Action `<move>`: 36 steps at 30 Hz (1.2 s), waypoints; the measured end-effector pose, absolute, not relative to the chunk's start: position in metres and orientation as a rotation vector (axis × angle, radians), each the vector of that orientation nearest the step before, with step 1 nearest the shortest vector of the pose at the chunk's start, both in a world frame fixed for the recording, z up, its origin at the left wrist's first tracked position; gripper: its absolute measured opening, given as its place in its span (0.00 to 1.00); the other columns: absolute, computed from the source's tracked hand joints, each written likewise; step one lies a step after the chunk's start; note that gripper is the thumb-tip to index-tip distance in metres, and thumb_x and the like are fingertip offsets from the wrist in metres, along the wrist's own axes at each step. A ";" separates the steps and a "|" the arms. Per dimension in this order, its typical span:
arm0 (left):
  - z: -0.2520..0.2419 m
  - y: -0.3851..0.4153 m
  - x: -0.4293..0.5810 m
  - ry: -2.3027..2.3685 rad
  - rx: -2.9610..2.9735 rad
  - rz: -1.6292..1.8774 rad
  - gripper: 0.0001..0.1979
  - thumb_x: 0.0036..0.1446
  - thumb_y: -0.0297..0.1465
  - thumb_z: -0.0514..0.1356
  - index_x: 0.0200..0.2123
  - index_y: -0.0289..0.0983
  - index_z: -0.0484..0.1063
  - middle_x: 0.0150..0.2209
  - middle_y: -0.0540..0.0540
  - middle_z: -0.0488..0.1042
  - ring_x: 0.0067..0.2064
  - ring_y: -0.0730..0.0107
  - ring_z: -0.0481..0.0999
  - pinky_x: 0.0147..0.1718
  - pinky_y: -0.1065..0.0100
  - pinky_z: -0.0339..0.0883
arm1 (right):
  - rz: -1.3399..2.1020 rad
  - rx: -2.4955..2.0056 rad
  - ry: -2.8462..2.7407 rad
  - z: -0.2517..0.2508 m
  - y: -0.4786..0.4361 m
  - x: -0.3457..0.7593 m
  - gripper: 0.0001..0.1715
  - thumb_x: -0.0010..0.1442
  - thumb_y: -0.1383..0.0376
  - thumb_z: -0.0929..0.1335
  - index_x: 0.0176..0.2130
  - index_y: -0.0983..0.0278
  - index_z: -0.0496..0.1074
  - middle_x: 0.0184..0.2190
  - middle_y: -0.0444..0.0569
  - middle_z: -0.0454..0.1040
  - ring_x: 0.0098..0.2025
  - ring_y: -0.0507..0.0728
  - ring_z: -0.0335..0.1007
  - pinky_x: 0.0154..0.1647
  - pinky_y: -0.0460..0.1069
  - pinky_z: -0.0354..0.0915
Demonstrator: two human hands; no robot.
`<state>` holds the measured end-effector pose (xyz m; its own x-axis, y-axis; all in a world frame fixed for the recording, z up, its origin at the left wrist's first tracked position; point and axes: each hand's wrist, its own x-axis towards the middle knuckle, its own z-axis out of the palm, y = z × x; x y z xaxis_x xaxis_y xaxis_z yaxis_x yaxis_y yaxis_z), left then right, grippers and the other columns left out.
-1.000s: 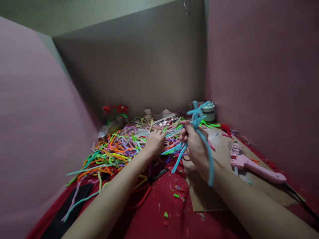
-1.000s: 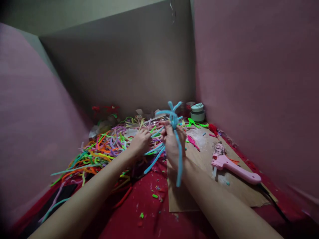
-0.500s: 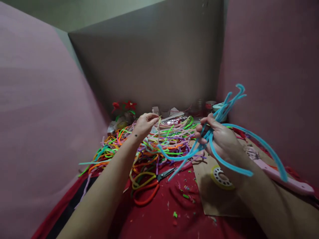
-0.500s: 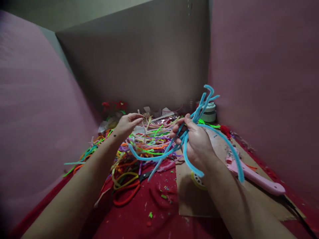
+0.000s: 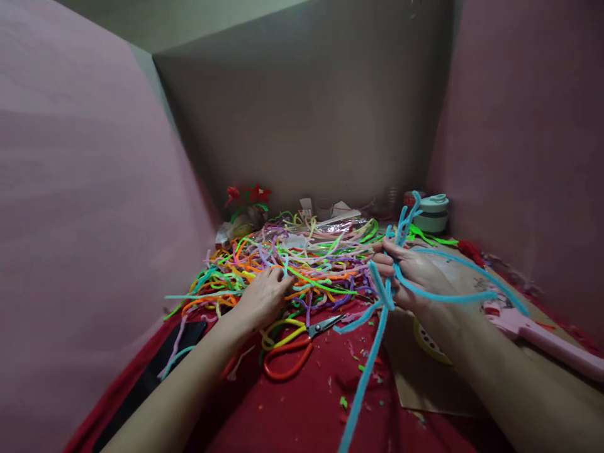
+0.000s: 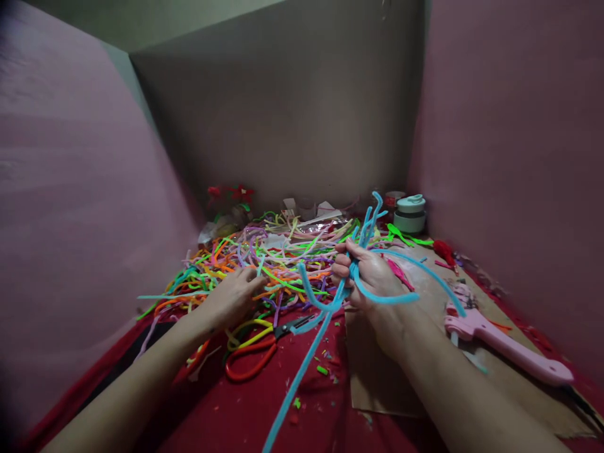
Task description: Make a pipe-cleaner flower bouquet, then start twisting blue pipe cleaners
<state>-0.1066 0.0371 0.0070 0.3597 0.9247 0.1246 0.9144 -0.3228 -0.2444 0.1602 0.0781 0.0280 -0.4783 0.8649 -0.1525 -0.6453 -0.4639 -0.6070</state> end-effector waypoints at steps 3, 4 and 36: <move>0.009 0.037 -0.111 -1.671 -2.476 -0.025 0.19 0.50 0.27 0.57 0.47 0.40 0.67 0.39 0.43 0.67 0.40 0.64 0.67 0.39 0.66 0.62 | 1.994 -0.589 -0.552 0.027 0.080 0.160 0.13 0.62 0.65 0.59 0.26 0.63 0.57 0.13 0.36 0.53 0.10 0.45 0.45 0.08 0.39 0.48; 0.010 0.035 -0.112 -1.689 -2.504 -0.042 0.21 0.48 0.27 0.58 0.48 0.39 0.67 0.39 0.44 0.67 0.40 0.64 0.67 0.39 0.66 0.62 | 1.980 -0.584 -0.545 0.027 0.081 0.160 0.12 0.62 0.66 0.59 0.26 0.63 0.57 0.13 0.36 0.53 0.10 0.45 0.46 0.08 0.39 0.48; -0.009 0.092 -0.114 -1.798 -2.176 -0.167 0.22 0.55 0.28 0.53 0.54 0.43 0.63 0.56 0.37 0.61 0.55 0.51 0.60 0.49 0.51 0.55 | 1.965 -0.686 -0.576 0.023 0.078 0.150 0.14 0.62 0.67 0.57 0.24 0.63 0.58 0.12 0.36 0.52 0.10 0.45 0.45 0.06 0.39 0.45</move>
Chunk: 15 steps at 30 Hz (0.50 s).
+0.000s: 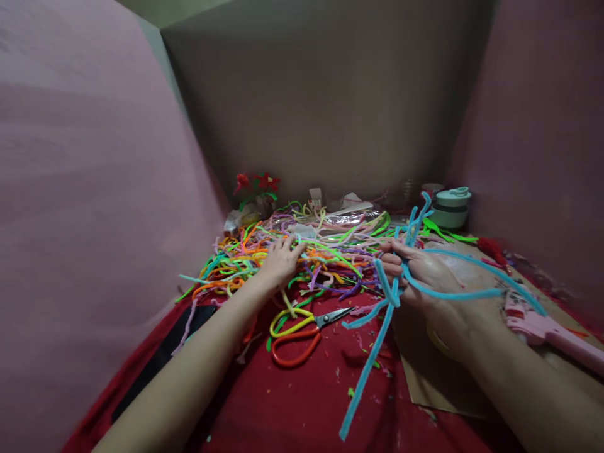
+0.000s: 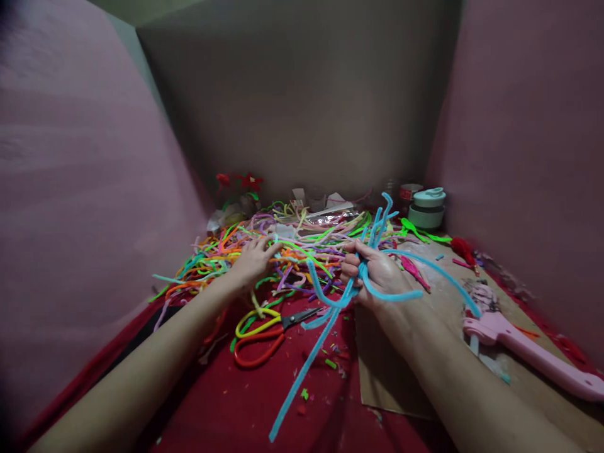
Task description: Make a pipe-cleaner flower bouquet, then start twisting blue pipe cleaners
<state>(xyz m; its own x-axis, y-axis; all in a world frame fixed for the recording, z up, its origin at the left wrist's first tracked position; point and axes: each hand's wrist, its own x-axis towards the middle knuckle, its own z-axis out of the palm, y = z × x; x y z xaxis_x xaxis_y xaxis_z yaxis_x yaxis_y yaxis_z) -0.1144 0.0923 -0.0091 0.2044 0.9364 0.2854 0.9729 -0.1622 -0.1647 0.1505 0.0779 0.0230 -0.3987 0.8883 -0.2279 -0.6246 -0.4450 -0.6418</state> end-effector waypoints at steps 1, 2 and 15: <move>-0.008 0.102 -0.116 -1.829 -2.150 -0.173 0.20 0.55 0.30 0.53 0.53 0.43 0.64 0.55 0.36 0.62 0.54 0.50 0.60 0.48 0.50 0.56 | 1.971 -0.682 -0.563 0.022 0.079 0.150 0.15 0.63 0.67 0.56 0.24 0.63 0.58 0.12 0.36 0.52 0.10 0.46 0.44 0.06 0.39 0.44; -0.007 0.111 -0.117 -1.854 -2.130 -0.181 0.19 0.56 0.31 0.53 0.53 0.43 0.65 0.55 0.36 0.61 0.53 0.50 0.61 0.48 0.49 0.56 | 1.976 -0.679 -0.550 0.021 0.080 0.149 0.16 0.63 0.67 0.56 0.24 0.63 0.58 0.12 0.37 0.52 0.10 0.46 0.44 0.06 0.39 0.45; 0.015 0.156 -0.121 -2.094 -2.311 -0.300 0.24 0.51 0.37 0.57 0.52 0.40 0.66 0.52 0.37 0.65 0.53 0.51 0.62 0.50 0.54 0.56 | 2.006 -0.729 -0.545 0.001 0.083 0.141 0.13 0.62 0.66 0.58 0.26 0.63 0.62 0.12 0.39 0.56 0.11 0.48 0.51 0.07 0.40 0.47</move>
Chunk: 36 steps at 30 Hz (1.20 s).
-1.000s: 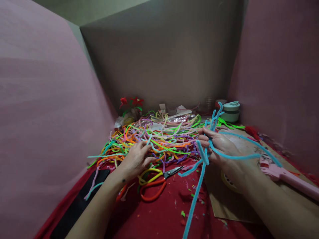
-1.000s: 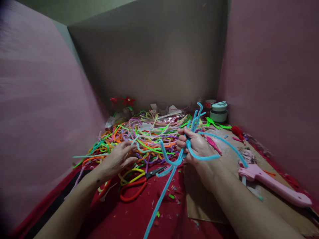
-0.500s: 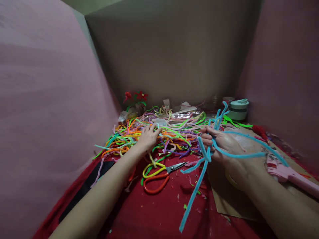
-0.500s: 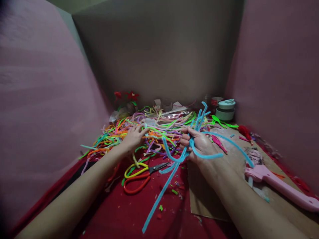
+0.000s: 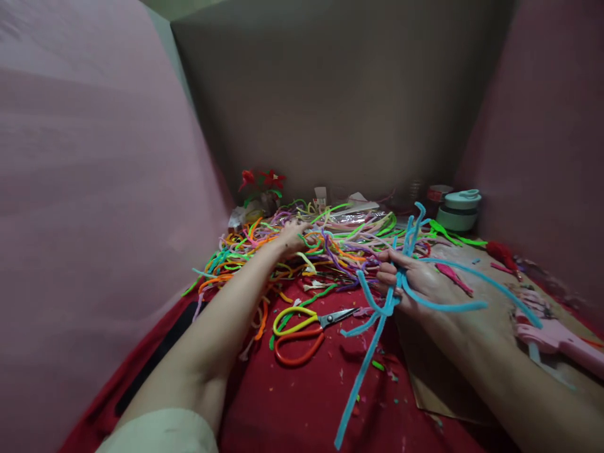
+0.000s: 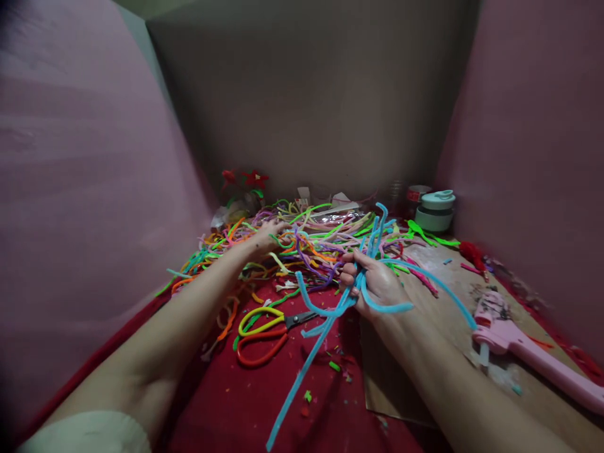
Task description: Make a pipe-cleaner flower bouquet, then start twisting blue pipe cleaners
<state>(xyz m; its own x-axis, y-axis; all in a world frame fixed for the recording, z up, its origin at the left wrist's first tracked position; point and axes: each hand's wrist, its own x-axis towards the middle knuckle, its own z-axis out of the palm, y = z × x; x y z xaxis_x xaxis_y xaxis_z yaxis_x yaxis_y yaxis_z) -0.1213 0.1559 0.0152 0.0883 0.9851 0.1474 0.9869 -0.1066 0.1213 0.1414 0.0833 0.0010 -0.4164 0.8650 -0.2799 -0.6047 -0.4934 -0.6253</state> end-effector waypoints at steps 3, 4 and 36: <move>0.046 0.154 -0.134 -2.116 -2.527 -0.287 0.26 0.42 0.39 0.64 0.48 0.41 0.71 0.48 0.44 0.70 0.48 0.58 0.69 0.45 0.64 0.62 | 2.033 -0.738 -0.554 -0.002 0.086 0.142 0.12 0.61 0.68 0.58 0.27 0.63 0.62 0.12 0.39 0.56 0.11 0.48 0.52 0.07 0.40 0.47; 0.055 0.151 -0.137 -2.124 -2.581 -0.299 0.27 0.41 0.40 0.64 0.47 0.41 0.71 0.47 0.45 0.71 0.47 0.60 0.70 0.43 0.66 0.63 | 2.032 -0.751 -0.551 -0.002 0.086 0.142 0.11 0.61 0.68 0.58 0.27 0.63 0.62 0.12 0.39 0.57 0.12 0.49 0.52 0.06 0.40 0.47; 0.030 0.174 -0.185 -2.172 -2.656 -0.388 0.12 0.49 0.38 0.58 0.27 0.34 0.72 0.17 0.52 0.68 0.21 0.73 0.68 0.22 0.73 0.61 | 2.100 -0.765 -0.534 -0.009 0.086 0.142 0.12 0.62 0.65 0.58 0.26 0.62 0.59 0.13 0.38 0.56 0.11 0.47 0.50 0.06 0.40 0.47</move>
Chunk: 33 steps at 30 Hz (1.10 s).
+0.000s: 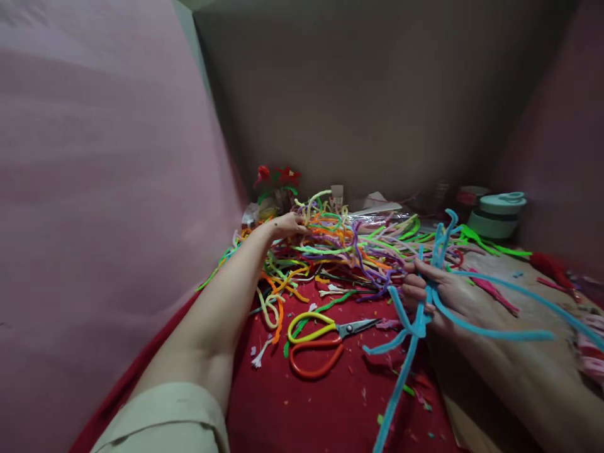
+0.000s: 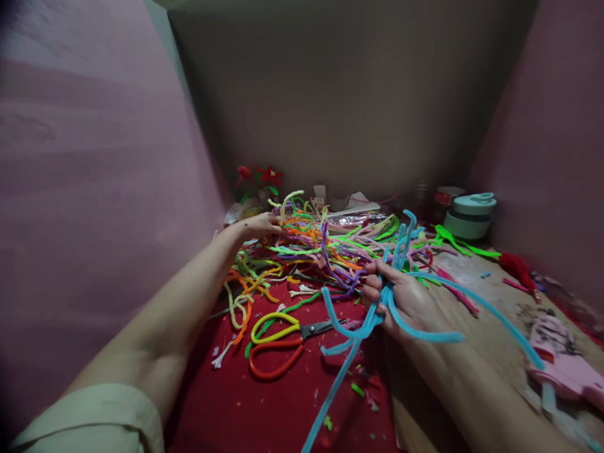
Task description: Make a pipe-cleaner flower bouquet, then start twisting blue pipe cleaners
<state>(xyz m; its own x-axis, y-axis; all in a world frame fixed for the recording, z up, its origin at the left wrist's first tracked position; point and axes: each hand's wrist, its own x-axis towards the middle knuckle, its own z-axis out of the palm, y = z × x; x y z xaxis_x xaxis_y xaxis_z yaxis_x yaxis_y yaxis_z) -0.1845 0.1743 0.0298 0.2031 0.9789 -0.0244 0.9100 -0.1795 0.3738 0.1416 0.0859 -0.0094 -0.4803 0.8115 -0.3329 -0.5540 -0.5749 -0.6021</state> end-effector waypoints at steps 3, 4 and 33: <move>0.032 0.184 -0.188 1.772 2.138 0.302 0.14 0.52 0.40 0.57 0.27 0.33 0.72 0.17 0.52 0.68 0.21 0.73 0.69 0.22 0.71 0.62 | 2.108 -0.803 -0.519 -0.009 0.085 0.141 0.13 0.62 0.65 0.58 0.26 0.62 0.60 0.13 0.38 0.55 0.10 0.47 0.49 0.05 0.40 0.46; 0.032 0.188 -0.187 1.786 2.133 0.301 0.15 0.53 0.40 0.57 0.28 0.32 0.72 0.18 0.52 0.69 0.21 0.73 0.70 0.22 0.71 0.63 | 2.108 -0.819 -0.520 -0.009 0.084 0.141 0.13 0.62 0.65 0.58 0.26 0.62 0.60 0.13 0.38 0.55 0.10 0.47 0.49 0.06 0.40 0.46; 0.031 0.068 -0.216 1.978 1.490 0.845 0.16 0.41 0.34 0.65 0.10 0.34 0.66 0.07 0.53 0.61 0.10 0.80 0.57 0.10 0.75 0.48 | 2.070 -0.867 -0.590 -0.015 0.073 0.127 0.15 0.63 0.67 0.56 0.27 0.65 0.62 0.13 0.39 0.56 0.11 0.47 0.52 0.05 0.39 0.49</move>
<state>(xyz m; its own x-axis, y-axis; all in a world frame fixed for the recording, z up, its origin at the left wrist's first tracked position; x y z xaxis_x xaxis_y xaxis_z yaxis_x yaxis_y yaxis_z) -0.2155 0.0680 0.0308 -0.2603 0.9649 -0.0354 0.6412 0.2002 0.7408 0.1275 0.0728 -0.0147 -0.4467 0.8126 -0.3745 -0.4929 -0.5728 -0.6550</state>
